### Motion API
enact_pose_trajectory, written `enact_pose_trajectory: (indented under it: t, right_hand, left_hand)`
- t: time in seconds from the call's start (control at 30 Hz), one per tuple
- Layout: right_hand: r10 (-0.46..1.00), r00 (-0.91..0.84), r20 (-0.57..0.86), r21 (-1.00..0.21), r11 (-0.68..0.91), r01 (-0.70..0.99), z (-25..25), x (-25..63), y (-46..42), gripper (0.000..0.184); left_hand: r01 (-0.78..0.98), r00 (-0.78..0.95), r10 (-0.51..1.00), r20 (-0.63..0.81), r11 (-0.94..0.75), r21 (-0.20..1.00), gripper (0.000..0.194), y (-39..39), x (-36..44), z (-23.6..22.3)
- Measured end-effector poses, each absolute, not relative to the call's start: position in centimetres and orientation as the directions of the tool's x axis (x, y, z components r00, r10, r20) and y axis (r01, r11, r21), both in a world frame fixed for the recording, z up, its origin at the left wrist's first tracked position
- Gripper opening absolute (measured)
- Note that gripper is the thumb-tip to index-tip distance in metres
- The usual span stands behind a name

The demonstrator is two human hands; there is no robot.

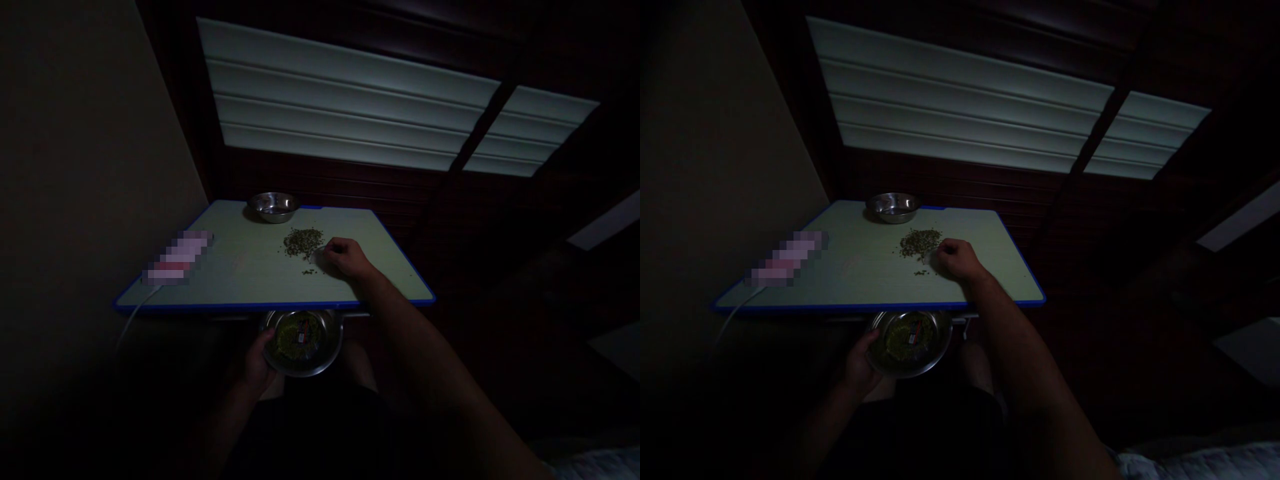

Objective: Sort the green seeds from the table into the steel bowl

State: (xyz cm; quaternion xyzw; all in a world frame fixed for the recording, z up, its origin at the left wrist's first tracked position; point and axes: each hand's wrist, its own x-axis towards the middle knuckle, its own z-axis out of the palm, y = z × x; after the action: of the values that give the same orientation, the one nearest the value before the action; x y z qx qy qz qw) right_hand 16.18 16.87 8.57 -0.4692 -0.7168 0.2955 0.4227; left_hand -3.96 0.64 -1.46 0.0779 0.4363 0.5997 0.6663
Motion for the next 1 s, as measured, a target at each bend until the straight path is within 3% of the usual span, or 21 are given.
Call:
enact_pose_trajectory:
  t: [1.0]
  right_hand:
    - [0.940,-0.225,0.256,-0.878,0.323,0.354,8.72,16.07,16.61,0.020]
  left_hand:
    - [-0.694,-0.124,0.886,-0.447,0.244,0.677,0.023,0.59,-4.06,-1.77]
